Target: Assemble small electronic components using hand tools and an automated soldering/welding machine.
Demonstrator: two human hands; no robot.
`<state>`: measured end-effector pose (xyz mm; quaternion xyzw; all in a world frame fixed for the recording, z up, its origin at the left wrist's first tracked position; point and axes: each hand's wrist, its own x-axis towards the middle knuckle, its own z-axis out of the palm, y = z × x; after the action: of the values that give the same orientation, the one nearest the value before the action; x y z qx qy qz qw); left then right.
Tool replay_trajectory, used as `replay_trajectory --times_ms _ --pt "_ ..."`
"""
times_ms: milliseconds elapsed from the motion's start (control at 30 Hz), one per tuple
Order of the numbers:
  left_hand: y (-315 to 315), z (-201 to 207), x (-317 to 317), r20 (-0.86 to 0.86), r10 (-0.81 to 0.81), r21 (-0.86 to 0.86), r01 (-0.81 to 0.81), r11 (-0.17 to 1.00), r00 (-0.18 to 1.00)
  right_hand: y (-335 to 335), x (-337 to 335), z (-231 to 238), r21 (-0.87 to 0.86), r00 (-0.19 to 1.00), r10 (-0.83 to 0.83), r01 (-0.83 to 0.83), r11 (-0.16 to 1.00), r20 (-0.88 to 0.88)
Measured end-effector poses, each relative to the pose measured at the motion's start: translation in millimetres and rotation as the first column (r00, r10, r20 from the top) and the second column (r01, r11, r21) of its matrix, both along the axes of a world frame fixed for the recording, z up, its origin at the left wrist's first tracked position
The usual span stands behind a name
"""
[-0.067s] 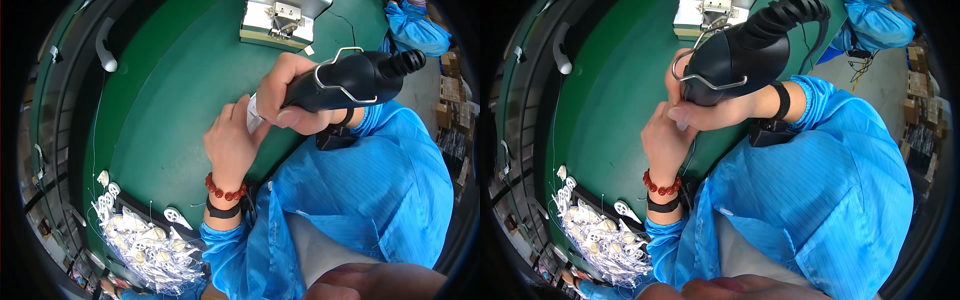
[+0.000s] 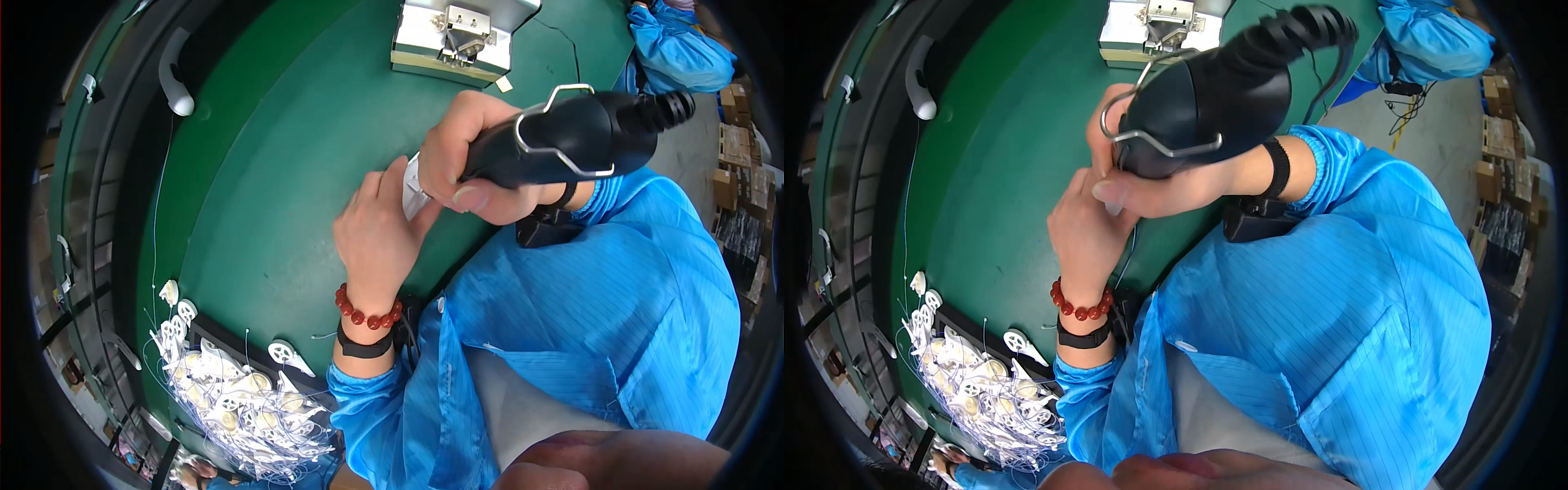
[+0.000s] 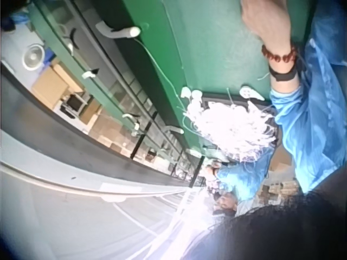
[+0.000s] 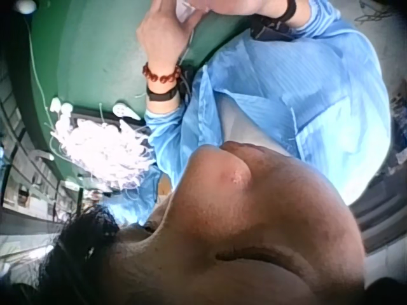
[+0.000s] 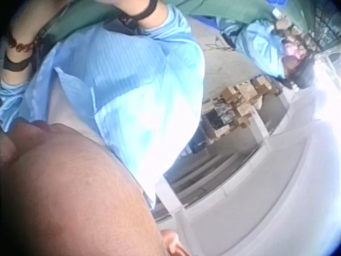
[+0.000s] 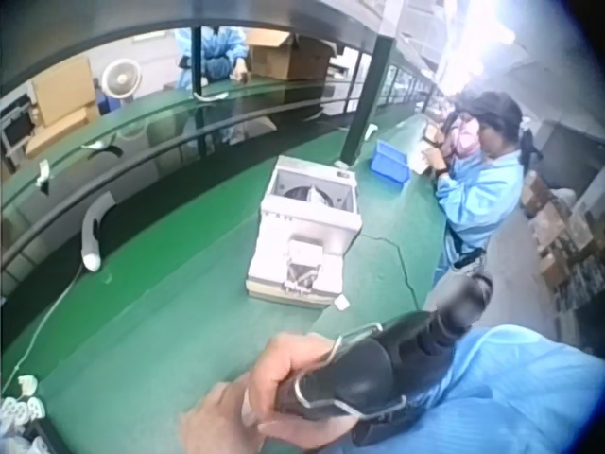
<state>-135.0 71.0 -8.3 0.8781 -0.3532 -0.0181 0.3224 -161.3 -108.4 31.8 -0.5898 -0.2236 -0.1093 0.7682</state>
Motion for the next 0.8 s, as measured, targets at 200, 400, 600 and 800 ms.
replay_trajectory --times_ms 200,400,600,800 --pt "4.0 -4.1 -2.2 -0.017 0.013 -0.038 -0.014 0.999 1.000 -7.9 4.7 9.4 -0.330 0.986 0.053 0.002 0.944 0.159" --pt "0.5 4.9 -2.9 -0.010 0.022 -0.016 -0.022 1.000 1.000 -41.1 18.1 44.3 0.012 0.989 -0.085 0.085 0.996 0.121" --pt "-0.1 2.4 -1.0 0.002 0.018 -0.015 -0.018 1.000 1.000 -83.7 52.8 50.5 -0.043 0.874 -0.479 0.483 0.875 0.078" --pt "-0.1 -1.3 -0.2 0.045 0.005 -0.021 -0.004 1.000 0.999 -83.0 62.5 46.5 -0.077 0.862 -0.494 0.503 0.861 0.115"
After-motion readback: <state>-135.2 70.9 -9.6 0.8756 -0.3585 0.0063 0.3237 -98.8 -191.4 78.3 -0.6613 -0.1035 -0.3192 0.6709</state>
